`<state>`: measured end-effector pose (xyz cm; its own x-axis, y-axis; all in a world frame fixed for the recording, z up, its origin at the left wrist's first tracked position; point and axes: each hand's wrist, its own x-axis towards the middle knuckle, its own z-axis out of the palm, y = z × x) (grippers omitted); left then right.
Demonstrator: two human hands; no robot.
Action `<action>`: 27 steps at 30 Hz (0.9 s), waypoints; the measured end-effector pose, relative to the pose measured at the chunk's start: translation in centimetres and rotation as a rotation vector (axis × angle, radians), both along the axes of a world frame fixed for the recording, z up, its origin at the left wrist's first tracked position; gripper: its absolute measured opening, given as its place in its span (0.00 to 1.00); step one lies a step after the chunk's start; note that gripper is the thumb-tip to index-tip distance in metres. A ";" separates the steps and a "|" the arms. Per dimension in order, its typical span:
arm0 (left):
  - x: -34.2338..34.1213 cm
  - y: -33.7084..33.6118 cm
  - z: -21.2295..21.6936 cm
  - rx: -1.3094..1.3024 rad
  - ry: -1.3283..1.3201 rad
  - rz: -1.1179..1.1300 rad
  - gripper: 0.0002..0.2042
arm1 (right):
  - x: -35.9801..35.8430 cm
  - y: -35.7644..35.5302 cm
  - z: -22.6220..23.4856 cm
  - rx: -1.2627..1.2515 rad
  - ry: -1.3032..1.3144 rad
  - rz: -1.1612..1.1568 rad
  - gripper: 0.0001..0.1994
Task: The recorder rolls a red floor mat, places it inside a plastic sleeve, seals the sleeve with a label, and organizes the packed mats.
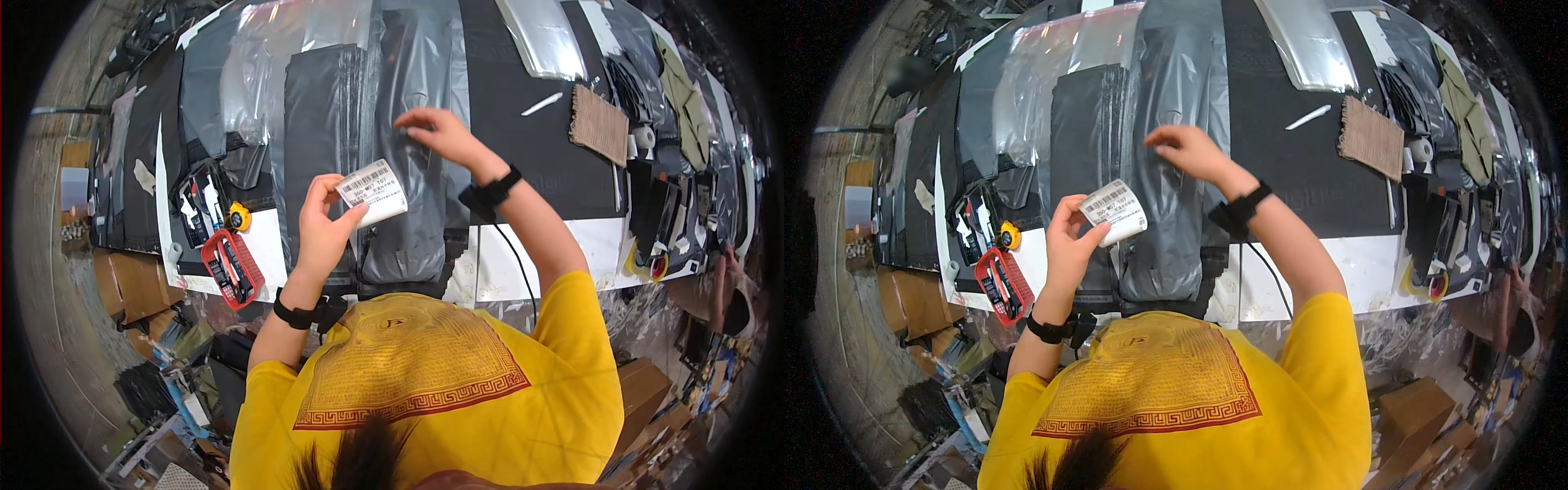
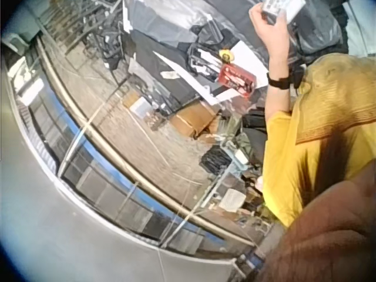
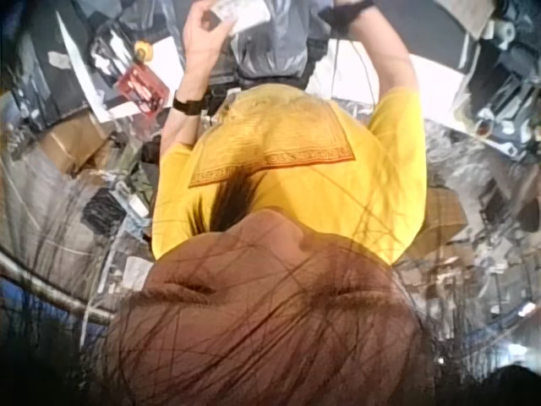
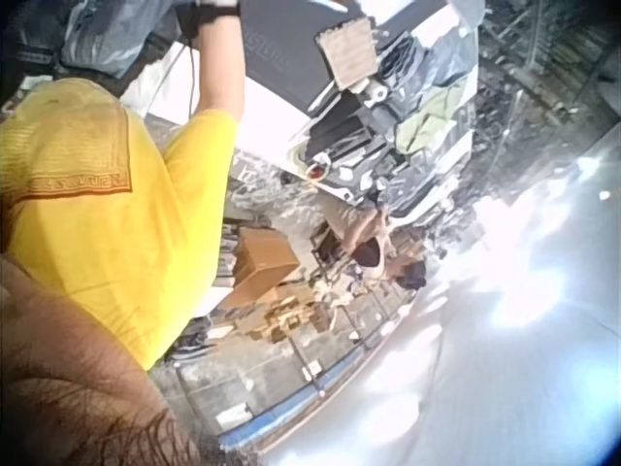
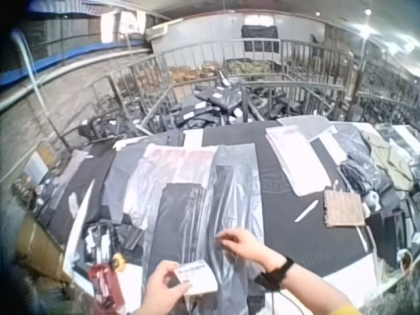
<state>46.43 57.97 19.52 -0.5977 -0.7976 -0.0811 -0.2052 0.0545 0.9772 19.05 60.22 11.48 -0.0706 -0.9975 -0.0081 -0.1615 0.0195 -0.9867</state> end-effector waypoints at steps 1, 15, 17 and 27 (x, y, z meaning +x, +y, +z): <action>-0.1 -0.1 0.0 -0.004 0.005 0.008 0.17 | 0.8 1.3 0.9 0.063 -0.049 0.013 0.12; 0.2 1.6 -0.7 -0.078 -0.069 -0.121 0.33 | 9.9 9.0 3.6 0.318 -0.821 -0.105 0.16; 0.7 1.8 -0.5 -0.043 -0.057 -0.122 0.33 | 10.2 9.2 3.6 0.296 -0.815 -0.132 0.13; 1.4 1.3 -1.6 0.139 0.088 -0.068 0.37 | 12.4 10.2 4.2 0.147 -0.590 -0.062 0.20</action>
